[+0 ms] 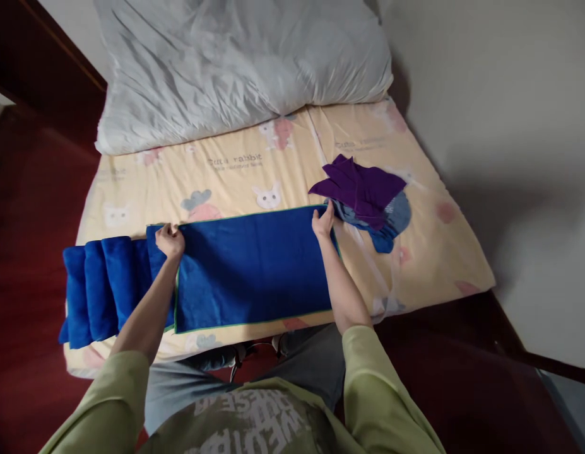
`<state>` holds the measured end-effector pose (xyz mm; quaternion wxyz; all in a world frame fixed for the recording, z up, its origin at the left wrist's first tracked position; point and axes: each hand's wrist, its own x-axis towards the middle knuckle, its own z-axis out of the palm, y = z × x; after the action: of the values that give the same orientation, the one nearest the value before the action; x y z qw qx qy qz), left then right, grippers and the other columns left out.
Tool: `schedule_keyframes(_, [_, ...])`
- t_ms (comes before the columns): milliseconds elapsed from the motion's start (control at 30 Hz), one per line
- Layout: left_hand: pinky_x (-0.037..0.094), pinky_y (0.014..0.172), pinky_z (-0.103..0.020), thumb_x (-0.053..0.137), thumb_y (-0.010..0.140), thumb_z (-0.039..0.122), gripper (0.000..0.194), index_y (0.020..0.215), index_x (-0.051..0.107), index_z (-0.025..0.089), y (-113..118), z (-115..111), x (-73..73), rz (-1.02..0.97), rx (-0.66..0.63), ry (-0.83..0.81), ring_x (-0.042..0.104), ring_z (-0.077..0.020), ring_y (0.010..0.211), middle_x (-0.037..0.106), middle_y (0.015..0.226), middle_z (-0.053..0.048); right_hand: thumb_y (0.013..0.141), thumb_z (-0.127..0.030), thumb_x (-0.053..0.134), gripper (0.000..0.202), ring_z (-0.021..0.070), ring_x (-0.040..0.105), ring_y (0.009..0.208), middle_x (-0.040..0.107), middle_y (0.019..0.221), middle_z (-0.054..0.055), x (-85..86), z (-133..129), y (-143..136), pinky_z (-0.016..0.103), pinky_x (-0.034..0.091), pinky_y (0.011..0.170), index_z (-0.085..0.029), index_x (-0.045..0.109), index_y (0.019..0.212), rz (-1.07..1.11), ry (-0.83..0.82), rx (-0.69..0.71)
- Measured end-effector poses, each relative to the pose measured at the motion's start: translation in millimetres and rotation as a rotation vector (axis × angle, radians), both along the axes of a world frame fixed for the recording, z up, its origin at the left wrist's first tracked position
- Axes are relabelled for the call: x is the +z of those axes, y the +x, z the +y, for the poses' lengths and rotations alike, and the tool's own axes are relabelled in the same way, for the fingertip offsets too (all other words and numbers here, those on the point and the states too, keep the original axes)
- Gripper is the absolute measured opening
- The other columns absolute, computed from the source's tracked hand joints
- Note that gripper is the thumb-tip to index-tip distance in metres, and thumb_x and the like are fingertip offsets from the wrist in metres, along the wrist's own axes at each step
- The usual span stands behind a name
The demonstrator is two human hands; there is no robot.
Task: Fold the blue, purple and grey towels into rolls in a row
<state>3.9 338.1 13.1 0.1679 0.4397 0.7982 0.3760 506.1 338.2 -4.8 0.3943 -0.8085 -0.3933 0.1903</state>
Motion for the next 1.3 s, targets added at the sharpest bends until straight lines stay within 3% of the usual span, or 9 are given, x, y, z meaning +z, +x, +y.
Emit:
schedule_keyframes(67, [0.035,0.123,-0.047,0.056,0.091,0.020,0.050,0.139,0.057,0.006,27.3,-19.5,-4.6,0.146,-0.207,0.057,0.041,-0.0333,0.147,0.043,0.154,-0.026,0.092,-0.027,0.053,0.067,0.0284,0.036,0.151,0.040,0.161,0.018,2.2,-13.5,-31.1,0.049,0.028,0.127,-0.008,0.040,0.155,-0.119,0.030,0.162])
schedule_keyframes(200, [0.013,0.129,-0.056,0.049,0.098,0.033,0.057,0.151,0.049,0.011,101.3,-52.5,-18.7,0.335,-0.719,-0.045,0.014,-0.0344,0.158,0.027,0.168,-0.018,0.102,-0.035,0.038,0.056,0.0299,0.020,0.158,0.033,0.166,0.013,5.2,-38.9,-120.7,0.056,0.013,0.130,-0.014,0.048,0.152,-0.262,-0.015,0.600])
schedule_keyframes(300, [0.008,0.128,-0.060,0.042,0.101,0.040,0.061,0.157,0.044,0.014,139.8,-60.7,-26.8,0.433,-0.801,-0.088,0.010,-0.0352,0.159,0.021,0.170,-0.014,0.103,-0.040,0.038,0.058,0.0292,0.015,0.159,0.026,0.169,0.009,1.5,-47.9,-180.7,0.055,0.005,0.131,-0.016,0.045,0.155,-0.298,-0.040,0.819])
schedule_keyframes(433, [0.006,0.127,-0.061,0.040,0.101,0.042,0.062,0.158,0.043,0.018,149.0,-54.0,-30.4,0.483,-0.775,-0.090,0.010,-0.0359,0.159,0.021,0.170,-0.011,0.104,-0.040,0.035,0.056,0.0256,0.015,0.160,0.027,0.169,0.002,-7.5,-47.3,-210.6,0.054,0.002,0.131,-0.023,0.043,0.157,-0.319,-0.054,0.838])
schedule_keyframes(633, [0.005,0.128,-0.059,0.041,0.101,0.046,0.063,0.159,0.042,0.021,118.6,-38.5,-28.8,0.459,-0.702,-0.087,0.009,-0.0351,0.159,0.021,0.170,-0.009,0.104,-0.049,0.033,0.063,0.0237,0.017,0.159,0.022,0.170,0.007,-16.1,-35.5,-168.7,0.049,0.002,0.132,-0.016,0.039,0.158,-0.365,-0.052,0.782])
schedule_keyframes(833, [0.008,0.127,-0.061,0.039,0.103,0.047,0.063,0.159,0.041,0.018,55.3,-33.7,-26.4,0.484,-0.442,-0.155,0.006,-0.0377,0.159,0.015,0.172,-0.013,0.105,-0.046,0.025,0.069,0.0264,0.018,0.159,0.024,0.169,0.016,-25.0,-27.3,-71.0,0.049,0.010,0.131,-0.003,0.032,0.159,-0.498,-0.197,0.456])
schedule_keyframes(967, [0.010,0.127,-0.062,0.038,0.103,0.048,0.065,0.160,0.039,0.018,33.2,-33.5,-28.6,0.517,-0.414,-0.203,0.008,-0.0377,0.159,0.012,0.172,-0.015,0.105,-0.044,0.019,0.072,0.0272,0.019,0.158,0.024,0.168,0.020,-32.5,-29.7,-24.6,0.048,0.017,0.130,0.002,0.027,0.159,-0.622,-0.307,0.293])
schedule_keyframes(1133, [0.012,0.126,-0.063,0.039,0.103,0.048,0.065,0.160,0.037,0.016,30.2,-27.7,-30.8,0.548,-0.424,-0.226,0.007,-0.0383,0.159,0.013,0.171,-0.017,0.105,-0.043,0.019,0.072,0.0276,0.015,0.159,0.020,0.169,0.021,-38.0,-25.9,-12.0,0.052,0.019,0.129,0.002,0.023,0.161,-0.657,-0.336,0.286])
schedule_keyframes(1300, [0.010,0.126,-0.063,0.040,0.103,0.042,0.064,0.158,0.039,0.009,45.1,-44.2,-18.7,0.539,-0.457,-0.188,0.006,-0.0392,0.158,0.013,0.170,-0.021,0.105,-0.041,0.026,0.070,0.0309,0.012,0.159,0.019,0.169,0.020,-16.9,-39.2,-36.9,0.058,0.014,0.129,0.001,0.025,0.160,-0.617,-0.308,0.385])
